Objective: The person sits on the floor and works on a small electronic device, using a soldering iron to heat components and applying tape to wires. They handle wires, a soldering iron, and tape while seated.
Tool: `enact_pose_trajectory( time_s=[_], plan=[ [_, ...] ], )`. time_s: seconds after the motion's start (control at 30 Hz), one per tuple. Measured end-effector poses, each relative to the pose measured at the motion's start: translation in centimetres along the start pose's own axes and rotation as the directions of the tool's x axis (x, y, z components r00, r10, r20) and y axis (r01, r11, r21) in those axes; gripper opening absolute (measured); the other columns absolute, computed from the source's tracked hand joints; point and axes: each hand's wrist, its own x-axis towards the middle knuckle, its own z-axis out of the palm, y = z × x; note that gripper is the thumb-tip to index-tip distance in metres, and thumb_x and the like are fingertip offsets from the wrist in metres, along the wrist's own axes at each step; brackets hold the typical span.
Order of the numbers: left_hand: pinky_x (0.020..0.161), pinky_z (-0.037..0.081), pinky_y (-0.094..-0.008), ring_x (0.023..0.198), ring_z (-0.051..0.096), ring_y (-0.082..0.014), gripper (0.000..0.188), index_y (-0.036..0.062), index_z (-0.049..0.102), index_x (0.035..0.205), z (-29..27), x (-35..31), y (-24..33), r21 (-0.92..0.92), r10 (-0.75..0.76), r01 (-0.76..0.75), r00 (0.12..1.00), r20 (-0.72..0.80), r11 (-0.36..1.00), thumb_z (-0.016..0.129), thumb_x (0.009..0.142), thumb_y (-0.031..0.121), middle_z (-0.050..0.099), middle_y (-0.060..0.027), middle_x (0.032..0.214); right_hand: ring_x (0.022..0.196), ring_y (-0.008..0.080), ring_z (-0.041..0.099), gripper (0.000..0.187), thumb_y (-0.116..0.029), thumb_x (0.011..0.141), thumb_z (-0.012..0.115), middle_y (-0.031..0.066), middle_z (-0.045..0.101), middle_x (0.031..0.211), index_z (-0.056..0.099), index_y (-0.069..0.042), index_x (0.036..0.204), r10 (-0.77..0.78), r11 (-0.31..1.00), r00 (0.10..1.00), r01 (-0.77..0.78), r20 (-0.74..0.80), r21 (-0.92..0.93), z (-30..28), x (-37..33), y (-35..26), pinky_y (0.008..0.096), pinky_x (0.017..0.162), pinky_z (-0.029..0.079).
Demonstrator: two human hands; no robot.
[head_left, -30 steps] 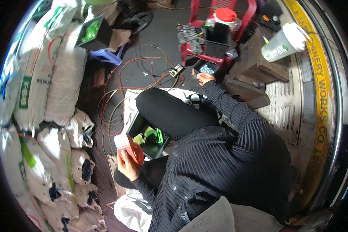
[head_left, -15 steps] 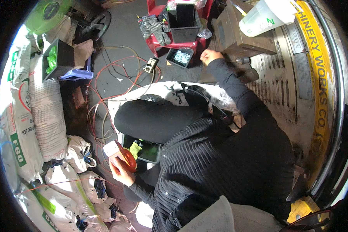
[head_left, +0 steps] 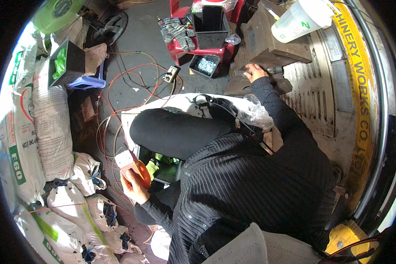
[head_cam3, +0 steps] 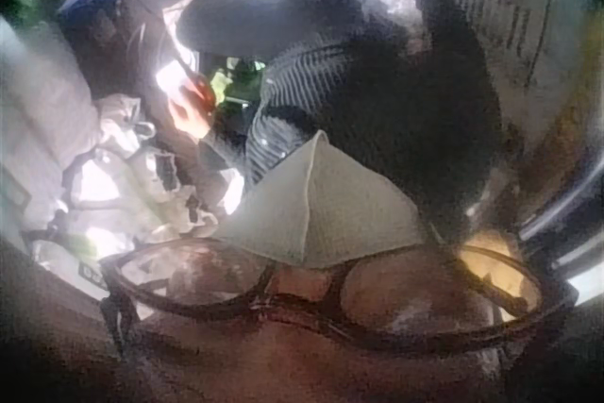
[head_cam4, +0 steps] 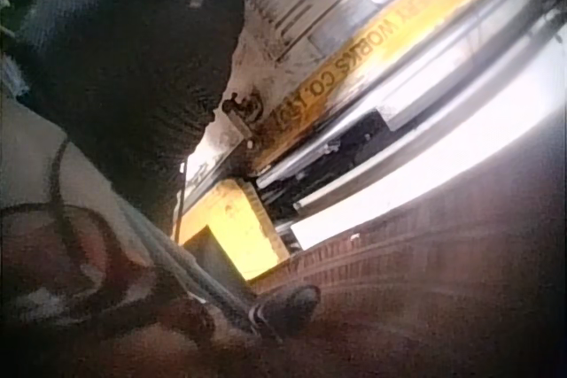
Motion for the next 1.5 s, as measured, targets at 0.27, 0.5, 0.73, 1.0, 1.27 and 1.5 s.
enact_pose_trajectory(
  time_s=[0.27,0.5,0.73,1.0,1.27,1.5],
  plan=[
    [0.085,0.046,-0.0298,0.093,0.058,-0.0157,0.04,-0.0023,0.056,0.12,-0.1,-0.7,-0.1,-0.036,-0.046,0.047,0.999,0.003,0.998,0.062,0.09,0.024,0.064,-0.0106,0.105,0.107,0.0352,0.051,0.073,-0.031,0.067,0.079,0.012,0.046,0.118,0.042,-0.02,0.128,-0.194,0.981,0.923,0.19,-0.332,-0.045,-3.0,-2.3,-3.0,0.0441,0.086,0.047],
    [0.085,0.044,-0.0272,0.096,0.054,-0.0145,0.057,0.0069,0.034,0.14,2.4,2.1,6.6,-0.18,0.12,-0.12,0.993,-0.012,0.976,0.056,0.088,0.011,0.049,-0.0079,0.126,0.078,0.0093,0.063,0.015,-0.016,0.087,0.064,0.004,0.068,0.092,0.066,-0.004,0.096,-0.458,0.516,0.873,0.111,0.165,0.849,-2.2,-4.6,-23.6,0.0241,0.066,0.05],
    [0.072,0.051,-0.032,0.08,0.065,-0.0221,0.083,0.0085,0.003,0.147,6.5,4.8,10.3,-0.171,0.239,-0.21,0.956,0.171,0.962,0.059,0.085,0.009,0.065,-0.0189,0.102,0.084,0.0118,0.06,0.041,-0.033,0.087,0.065,0.0042,0.063,0.097,0.058,-0.002,0.113,-0.696,0.207,0.485,-0.571,0.53,0.794,0.4,-9.0,-40.6,0.0263,0.07,0.05],
    [0.078,0.048,-0.0332,0.089,0.061,-0.0226,0.039,0.0024,0.062,0.111,6.5,13.0,5.7,-0.069,0.073,-0.057,0.963,0.26,0.996,0.07,0.08,0.025,0.064,-0.0128,0.097,0.092,0.0198,0.06,0.048,-0.016,0.086,0.063,0.0096,0.052,0.117,0.044,-0.003,0.128,-0.668,0.198,0.557,-0.505,0.493,0.84,6.7,-5.8,-44.0,0.0314,0.072,0.054],
    [0.072,0.049,-0.0406,0.084,0.064,-0.0333,0.043,0.006,0.06,0.115,9.3,42.7,5.7,0.542,0.489,-0.43,0.871,0.039,0.722,0.063,0.082,0.033,0.065,-0.0213,0.089,0.092,0.0109,0.056,0.032,-0.026,0.092,0.055,-0.0001,0.059,0.109,0.054,-0.008,0.118,-0.637,0.149,0.349,-0.819,0.688,0.554,6.0,-5.9,-44.8,0.0205,0.064,0.044],
    [0.087,0.045,-0.0324,0.099,0.06,-0.0245,0.037,0.0095,0.055,0.122,15.6,68.3,-0.7,0.496,0.457,-0.369,0.887,-0.065,0.786,0.043,0.094,0.03,0.063,-0.0121,0.107,0.091,0.0119,0.058,0.036,-0.028,0.094,0.051,0.0019,0.059,0.11,0.052,-0.006,0.124,-0.75,0.161,0.269,-0.812,0.604,0.561,4.4,-3.6,-45.2,0.024,0.07,0.046]
  ],
)
